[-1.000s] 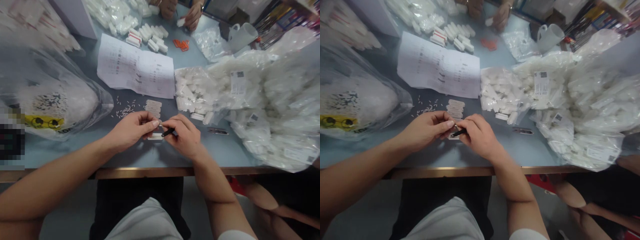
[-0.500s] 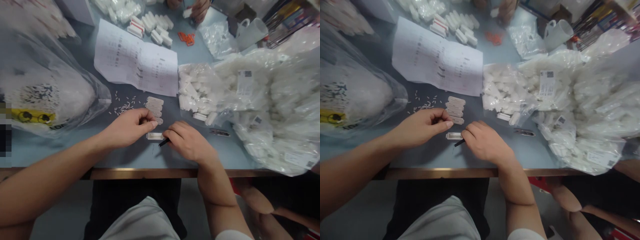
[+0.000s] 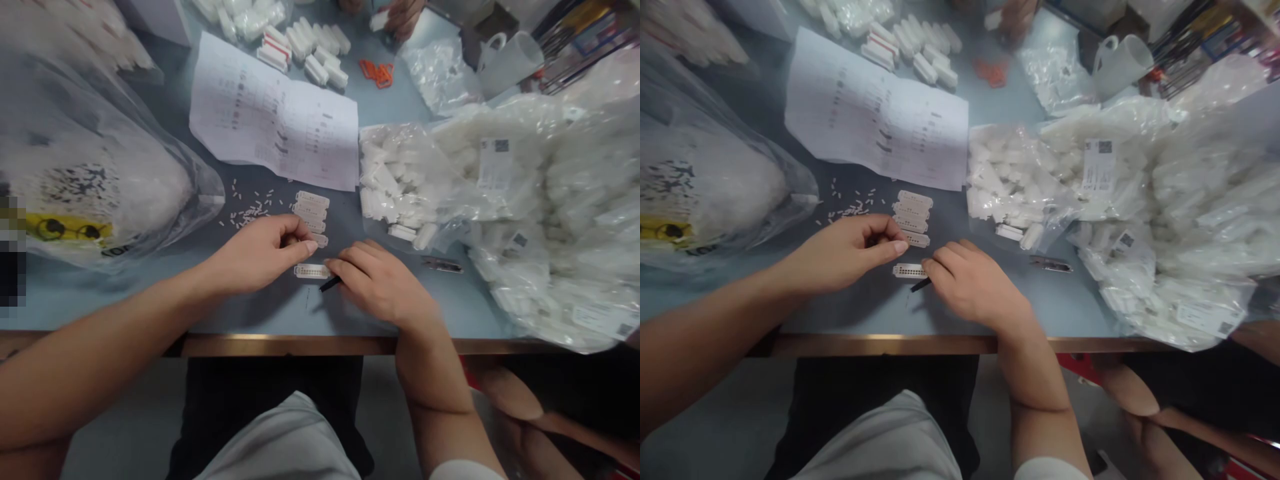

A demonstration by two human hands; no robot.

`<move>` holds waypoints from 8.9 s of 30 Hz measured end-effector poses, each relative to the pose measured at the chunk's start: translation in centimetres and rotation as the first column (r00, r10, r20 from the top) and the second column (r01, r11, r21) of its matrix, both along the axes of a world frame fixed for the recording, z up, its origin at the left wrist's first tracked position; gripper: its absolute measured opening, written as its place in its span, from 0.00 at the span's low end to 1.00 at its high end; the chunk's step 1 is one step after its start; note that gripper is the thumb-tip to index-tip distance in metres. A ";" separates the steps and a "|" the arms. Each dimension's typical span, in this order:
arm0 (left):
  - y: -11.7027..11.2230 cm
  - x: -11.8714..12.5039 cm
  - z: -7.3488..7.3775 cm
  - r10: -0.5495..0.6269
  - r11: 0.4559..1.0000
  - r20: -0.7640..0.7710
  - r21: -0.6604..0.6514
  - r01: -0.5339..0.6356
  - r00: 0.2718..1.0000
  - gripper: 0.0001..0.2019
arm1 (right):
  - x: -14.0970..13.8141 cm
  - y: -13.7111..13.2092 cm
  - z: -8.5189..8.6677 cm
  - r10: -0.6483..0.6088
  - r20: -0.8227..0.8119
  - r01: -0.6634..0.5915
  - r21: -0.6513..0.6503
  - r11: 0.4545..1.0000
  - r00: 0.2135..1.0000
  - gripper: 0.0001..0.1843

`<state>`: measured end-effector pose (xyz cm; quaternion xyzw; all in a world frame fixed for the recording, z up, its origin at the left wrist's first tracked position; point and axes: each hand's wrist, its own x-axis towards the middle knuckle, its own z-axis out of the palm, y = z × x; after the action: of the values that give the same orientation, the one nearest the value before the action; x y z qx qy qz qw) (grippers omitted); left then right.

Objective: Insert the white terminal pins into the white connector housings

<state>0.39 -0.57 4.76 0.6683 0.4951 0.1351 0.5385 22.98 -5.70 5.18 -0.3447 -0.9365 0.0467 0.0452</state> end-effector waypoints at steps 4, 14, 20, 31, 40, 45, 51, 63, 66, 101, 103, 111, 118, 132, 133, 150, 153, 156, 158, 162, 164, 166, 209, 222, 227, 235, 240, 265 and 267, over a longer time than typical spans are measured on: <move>0.1 0.0 -0.1 0.019 1.000 0.005 -0.006 -0.019 1.000 0.13 | 0.3 0.0 0.1 0.036 -0.018 -0.036 0.028 0.999 0.999 0.12; 0.0 0.2 -0.9 0.308 0.926 0.363 -0.327 -0.189 0.879 0.09 | 0.3 0.1 -0.5 0.079 -0.059 -0.073 0.106 0.992 0.995 0.08; -0.6 1.0 -0.8 0.558 0.766 0.589 -0.636 -0.089 0.585 0.11 | -0.5 0.0 -1.3 -0.053 -0.314 0.143 0.270 0.952 0.948 0.14; -1.6 1.6 -0.9 0.616 0.699 0.609 -0.715 0.010 0.500 0.13 | -3.5 0.0 -2.9 -0.163 -0.336 0.277 0.329 0.903 0.928 0.08; -1.5 1.3 -1.0 0.436 0.853 0.612 -0.515 -0.086 0.659 0.11 | -2.9 0.0 -2.8 -0.257 -0.550 0.428 0.207 0.880 0.795 0.05; -1.4 0.8 -0.7 0.234 0.931 0.546 -0.363 -0.024 0.805 0.11 | -2.5 0.0 -2.9 -0.237 -0.547 0.446 0.288 0.848 0.803 0.04; -1.2 0.6 -0.7 0.155 0.961 0.505 -0.276 -0.011 0.849 0.11 | -2.8 0.0 -2.9 -0.212 -0.571 0.407 0.237 0.882 0.793 0.05; -1.1 0.4 -0.2 0.083 0.976 0.380 -0.216 0.001 0.921 0.08 | -2.9 -0.3 -1.9 -0.250 -0.651 0.383 0.068 0.921 0.717 0.09; -1.1 0.3 -0.1 0.036 0.988 0.298 -0.156 0.012 0.954 0.07 | -2.6 -0.2 -1.9 -0.229 -0.620 0.360 0.093 0.928 0.750 0.09; -0.4 -0.9 -2.0 -0.281 0.917 -0.306 0.194 0.349 0.909 0.14 | 0.2 0.3 -1.0 0.009 -0.054 -0.016 -0.120 0.993 0.998 0.12; -0.5 -0.9 -2.1 -0.271 0.919 -0.321 0.194 0.343 0.908 0.14 | 0.2 0.2 -0.9 0.006 -0.044 -0.011 -0.106 0.994 0.999 0.14; -0.7 -0.6 -1.6 -0.362 0.833 -0.494 0.209 0.513 0.790 0.16 | -0.1 0.0 -0.4 0.025 -0.013 -0.026 -0.036 0.999 1.000 0.16; -0.7 -0.2 -1.0 -0.368 0.795 -0.588 0.203 0.572 0.721 0.15 | -0.4 -0.3 -0.6 0.039 0.018 -0.040 0.025 0.999 0.999 0.15; -1.0 -0.3 -2.3 -0.328 0.800 -0.576 0.253 0.544 0.749 0.15 | 0.5 0.0 -0.5 0.171 0.025 -0.173 0.124 0.977 0.985 0.10; -0.9 -0.4 -2.3 -0.325 0.806 -0.573 0.248 0.538 0.752 0.15 | 0.5 0.1 -0.6 0.177 0.031 -0.179 0.123 0.976 0.984 0.10; 2.6 -2.7 -0.5 0.148 0.974 0.361 -0.217 -0.072 0.921 0.16 | 2.1 2.7 -5.9 -0.152 -0.306 0.287 0.467 0.836 0.940 0.12; 2.8 -2.7 -0.7 0.236 0.953 0.497 -0.287 -0.099 0.835 0.13 | 2.1 2.9 -7.0 -0.233 -0.271 0.319 0.338 0.885 0.934 0.13; 2.8 -2.8 -0.6 0.290 0.936 0.537 -0.332 -0.118 0.792 0.11 | 2.0 3.0 -7.6 -0.295 -0.270 0.354 0.205 0.913 0.917 0.14; 2.7 -2.9 -0.4 0.278 0.942 0.576 -0.321 -0.100 0.769 0.09 | 2.0 3.1 -7.7 -0.346 -0.275 0.388 0.113 0.915 0.897 0.14; 2.8 -3.1 -0.3 0.253 0.952 0.636 -0.298 -0.070 0.729 0.12 | 1.8 3.3 -7.6 -0.419 -0.272 0.444 0.038 0.895 0.866 0.15; 3.0 -3.1 -0.5 0.282 0.945 0.626 -0.313 -0.097 0.727 0.15 | 1.7 3.3 -7.4 -0.435 -0.267 0.457 0.024 0.889 0.860 0.15; 3.1 -3.0 -0.9 0.334 0.933 0.588 -0.317 -0.170 0.736 0.17 | 1.6 3.4 -7.3 -0.451 -0.257 0.468 0.006 0.884 0.855 0.14; -9.7 1.7 -2.1 0.314 0.936 0.244 -0.242 -0.256 0.918 0.17 | -2.8 -6.4 -4.7 -0.506 -0.537 0.316 -0.409 0.856 0.675 0.07; -8.1 0.9 -3.8 0.258 0.921 -0.028 0.309 -0.237 0.966 0.18 | -2.3 -4.9 -5.6 -0.533 -0.530 0.431 -0.315 0.846 0.659 0.10; -7.3 1.1 -4.8 0.187 0.856 -0.139 0.509 -0.092 0.973 0.18 | -2.0 -4.0 -6.5 -0.465 -0.497 0.429 -0.193 0.882 0.732 0.11; -7.4 0.8 -5.9 0.163 0.780 -0.196 0.626 -0.004 0.967 0.14 | -2.2 -4.0 -7.4 -0.405 -0.452 0.422 -0.069 0.904 0.795 0.12; -7.4 0.6 -6.1 0.153 0.749 -0.182 0.663 0.007 0.971 0.14 | -2.0 -4.2 -7.6 -0.380 -0.451 0.410 -0.034 0.911 0.807 0.12; -7.5 0.8 -6.0 0.147 0.741 -0.186 0.671 0.016 0.972 0.14 | -1.6 -4.9 -7.0 -0.327 -0.377 0.372 0.051 0.927 0.866 0.18; -7.5 0.8 -6.0 0.150 0.742 -0.189 0.670 0.016 0.970 0.15 | -1.6 -5.0 -6.9 -0.319 -0.370 0.364 0.059 0.929 0.873 0.18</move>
<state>1.19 -8.04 -1.26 0.8090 0.4970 0.2440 0.1976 21.33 -10.73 -1.71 -0.4871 -0.8381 0.0398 0.2421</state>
